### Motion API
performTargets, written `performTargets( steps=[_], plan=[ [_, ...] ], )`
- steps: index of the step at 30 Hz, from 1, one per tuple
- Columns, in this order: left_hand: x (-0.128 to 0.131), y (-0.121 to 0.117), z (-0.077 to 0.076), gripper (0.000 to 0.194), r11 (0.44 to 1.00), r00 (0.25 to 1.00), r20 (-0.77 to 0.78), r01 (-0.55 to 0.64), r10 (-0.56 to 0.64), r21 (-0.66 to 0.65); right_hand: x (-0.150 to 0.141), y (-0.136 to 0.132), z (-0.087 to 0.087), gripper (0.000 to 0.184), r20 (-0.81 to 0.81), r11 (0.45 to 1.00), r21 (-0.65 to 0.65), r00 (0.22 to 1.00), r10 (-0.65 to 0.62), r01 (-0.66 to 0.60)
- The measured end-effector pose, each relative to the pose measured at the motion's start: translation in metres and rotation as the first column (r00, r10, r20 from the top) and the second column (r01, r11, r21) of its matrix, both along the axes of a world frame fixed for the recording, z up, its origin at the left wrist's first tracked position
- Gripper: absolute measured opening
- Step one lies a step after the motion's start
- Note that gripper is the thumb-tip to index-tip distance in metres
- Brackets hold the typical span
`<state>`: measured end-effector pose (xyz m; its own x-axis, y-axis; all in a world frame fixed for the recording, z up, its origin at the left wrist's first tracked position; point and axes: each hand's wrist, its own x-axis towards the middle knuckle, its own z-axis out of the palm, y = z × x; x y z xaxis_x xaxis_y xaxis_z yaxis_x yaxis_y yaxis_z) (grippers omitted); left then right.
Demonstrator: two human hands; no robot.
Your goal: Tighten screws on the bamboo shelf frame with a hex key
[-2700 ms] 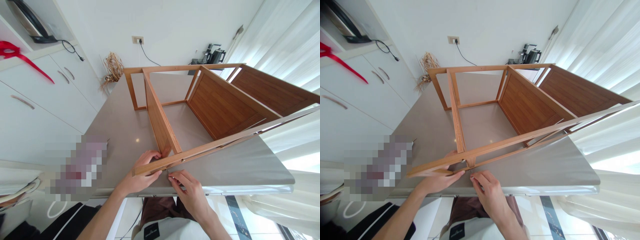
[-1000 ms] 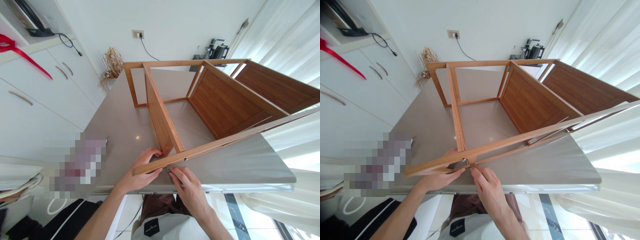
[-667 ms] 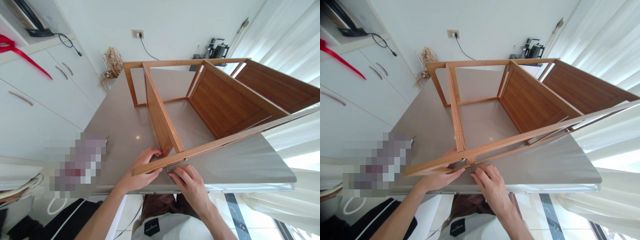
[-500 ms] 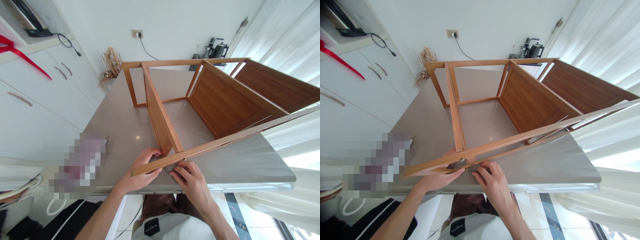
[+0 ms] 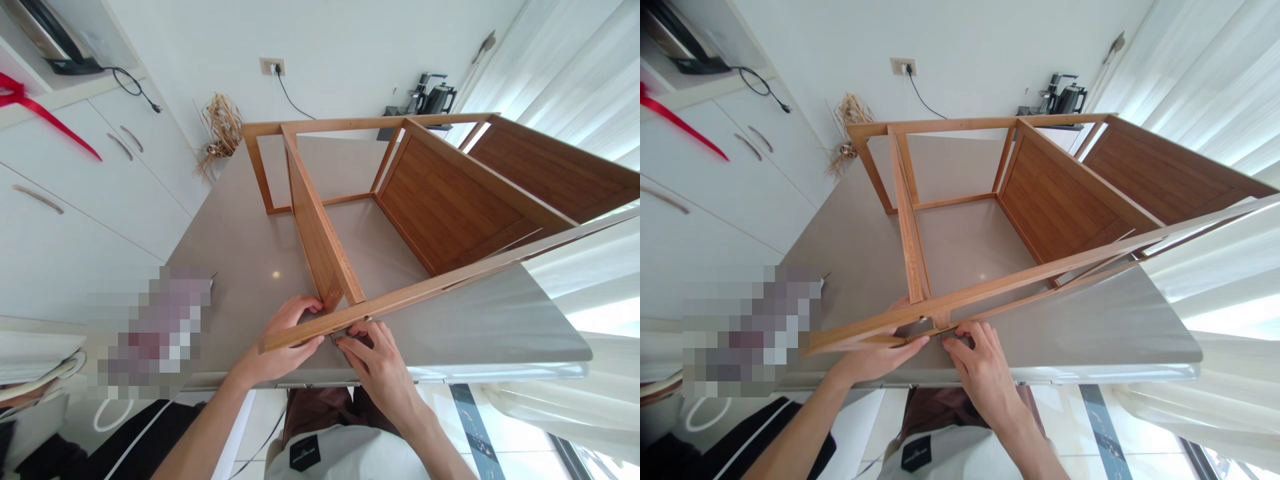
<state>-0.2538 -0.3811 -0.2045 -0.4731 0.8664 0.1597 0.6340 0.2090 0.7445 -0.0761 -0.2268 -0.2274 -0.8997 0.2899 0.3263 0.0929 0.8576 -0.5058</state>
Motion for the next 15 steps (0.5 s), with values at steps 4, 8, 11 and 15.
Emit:
performTargets(
  steps=[4,8,11,15],
  plan=[
    [0.000,0.000,0.001,0.033,1.000,1.000,-0.003,0.010,-0.010,0.020,-0.001,-0.001,0.006,0.024,-0.012,1.000,0.007,1.000,0.013,-0.013],
    [0.000,0.000,0.002,0.032,1.000,1.000,0.001,0.014,-0.014,0.011,0.003,-0.002,0.014,0.018,-0.030,0.998,-0.009,0.998,0.064,-0.064],
    [0.000,0.000,0.000,0.033,1.000,1.000,0.005,0.009,-0.009,0.016,0.009,-0.001,0.016,0.023,-0.004,0.987,-0.068,0.989,0.145,-0.145],
    [0.000,0.000,-0.002,0.033,1.000,1.000,0.005,0.001,-0.001,0.017,0.016,0.000,0.018,0.035,-0.038,0.970,-0.111,0.976,0.213,-0.216]
  ],
)
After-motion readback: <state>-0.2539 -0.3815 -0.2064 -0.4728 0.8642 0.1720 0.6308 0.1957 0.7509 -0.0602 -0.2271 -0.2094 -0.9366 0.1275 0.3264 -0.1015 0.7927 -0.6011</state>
